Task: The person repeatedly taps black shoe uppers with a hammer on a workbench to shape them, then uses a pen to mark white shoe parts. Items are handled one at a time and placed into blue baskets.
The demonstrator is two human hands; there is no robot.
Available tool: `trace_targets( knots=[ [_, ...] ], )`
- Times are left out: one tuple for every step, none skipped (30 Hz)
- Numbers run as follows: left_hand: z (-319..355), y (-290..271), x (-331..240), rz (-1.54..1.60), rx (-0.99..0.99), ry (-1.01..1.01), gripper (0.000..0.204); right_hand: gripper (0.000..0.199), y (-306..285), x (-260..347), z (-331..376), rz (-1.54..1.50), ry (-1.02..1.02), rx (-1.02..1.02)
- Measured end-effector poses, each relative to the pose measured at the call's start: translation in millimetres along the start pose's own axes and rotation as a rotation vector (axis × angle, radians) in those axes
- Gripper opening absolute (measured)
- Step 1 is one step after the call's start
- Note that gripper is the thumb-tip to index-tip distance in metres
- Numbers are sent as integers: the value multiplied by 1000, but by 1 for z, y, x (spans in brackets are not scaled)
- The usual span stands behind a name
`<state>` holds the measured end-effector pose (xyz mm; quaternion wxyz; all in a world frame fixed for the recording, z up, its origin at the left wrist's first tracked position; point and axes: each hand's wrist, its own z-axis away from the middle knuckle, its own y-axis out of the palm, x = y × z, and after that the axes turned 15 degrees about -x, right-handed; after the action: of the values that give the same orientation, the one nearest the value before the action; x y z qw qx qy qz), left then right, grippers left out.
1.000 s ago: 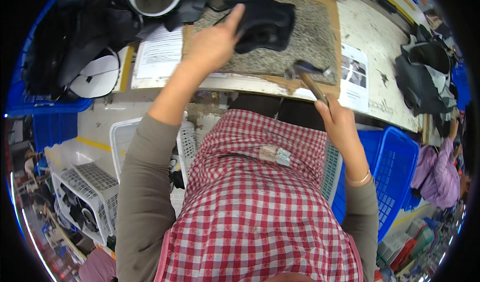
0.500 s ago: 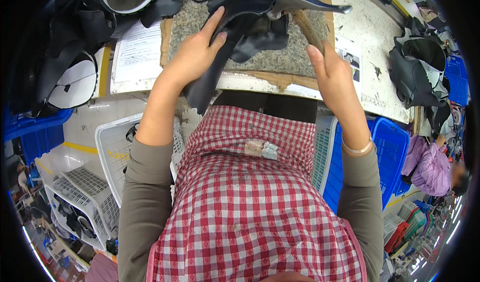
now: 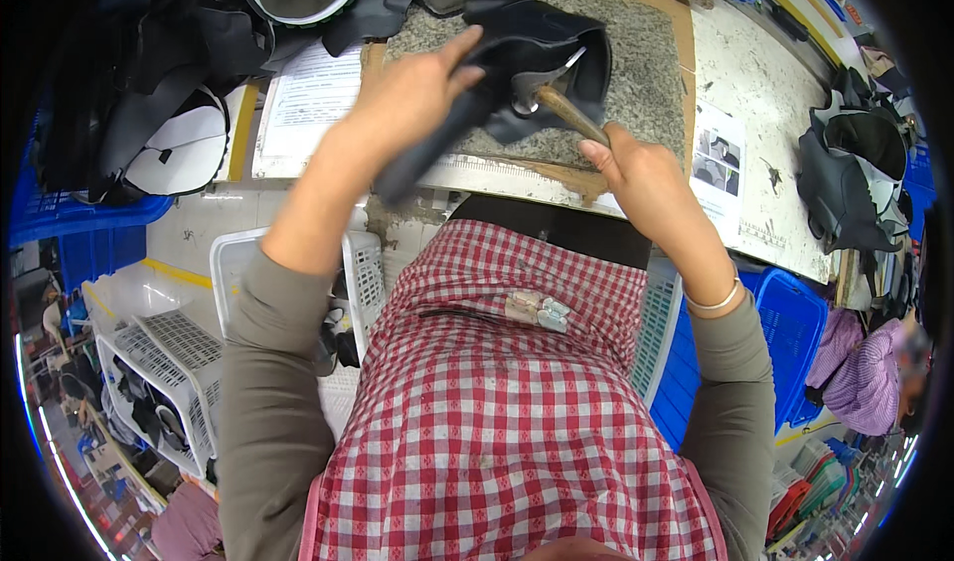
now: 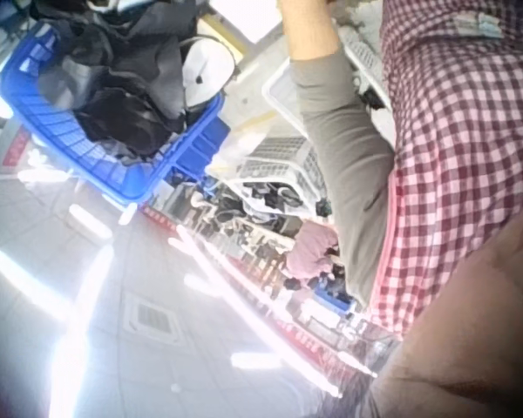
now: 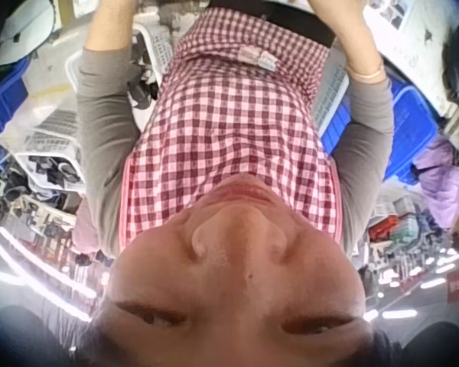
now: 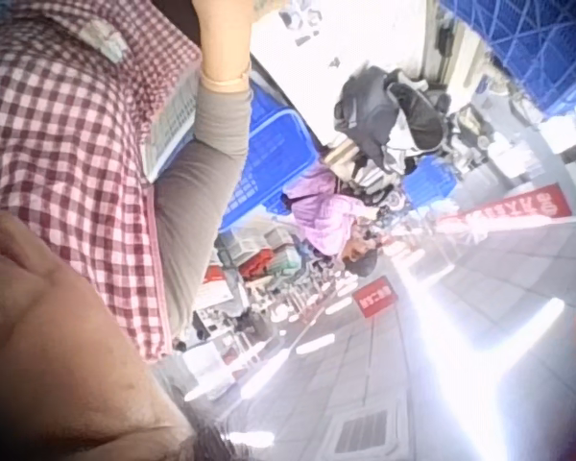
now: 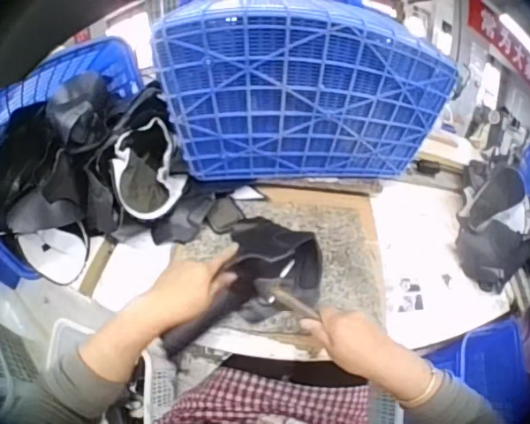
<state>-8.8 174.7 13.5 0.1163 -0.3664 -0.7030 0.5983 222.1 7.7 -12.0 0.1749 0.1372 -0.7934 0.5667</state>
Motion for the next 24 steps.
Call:
trace_targets(
  knots=[
    [-15,-19,-3,-353,56,57,50,42,-5,0,2,-32,-5,-24],
    [-28,-42,-5,-400,-32,224,46,42,-15,2,7,-71,-47,-90],
    [-47,-62,-8,-570,-4,391,53,42,-27,5,12,-52,-16,-71],
    [-62,-79,-12,-468,-115,635,43,42,-38,13,19,-60,-25,-106],
    [-74,-91,-17,-391,-186,840,35,42,-46,20,25,-116,-89,-180],
    [-83,-96,-23,-357,-303,991,32,40,-51,24,30,-116,-69,-198],
    [-88,-96,-28,-211,-348,1019,32,40,-53,27,34,-83,31,-172],
    [-90,-92,-33,-68,-388,1054,32,39,-54,26,37,-79,68,-188],
    [-88,-82,-38,67,-373,973,33,39,-51,24,41,-102,48,-244],
    [-78,-69,-40,148,-281,796,45,39,-46,18,44,-86,109,-209],
    [-63,-55,-41,257,-208,627,58,39,-41,9,47,-66,167,-164],
    [-54,-40,-40,279,-158,621,78,39,-33,2,52,-60,189,-161],
    [-37,-26,-39,193,171,464,88,40,-27,-6,58,-58,203,-162],
    [-17,-8,-43,224,37,517,91,40,-19,-12,63,-42,248,-118],
    [3,6,-47,148,9,477,94,40,-10,-15,69,-48,261,-124],
    [18,14,-46,176,-143,506,97,41,-1,-17,74,-53,270,-137],
    [32,21,-46,157,-235,501,100,41,6,-18,79,-57,277,-149],
    [48,26,-47,163,-305,425,93,41,9,-20,82,-73,316,-121],
    [57,29,-46,150,-346,397,86,41,11,-20,85,-75,322,-114],
    [60,32,-42,135,-389,376,80,41,10,-21,86,-79,328,-115],
    [63,32,-38,122,-462,409,75,41,7,-21,85,-103,297,-132],
    [55,35,-31,141,-531,433,77,40,2,-20,83,-106,279,-147],
    [50,36,-24,251,-551,349,73,39,-5,-19,80,-81,298,-137],
    [38,38,-15,349,-504,320,72,39,-12,-17,76,-79,279,-143]
  ],
)
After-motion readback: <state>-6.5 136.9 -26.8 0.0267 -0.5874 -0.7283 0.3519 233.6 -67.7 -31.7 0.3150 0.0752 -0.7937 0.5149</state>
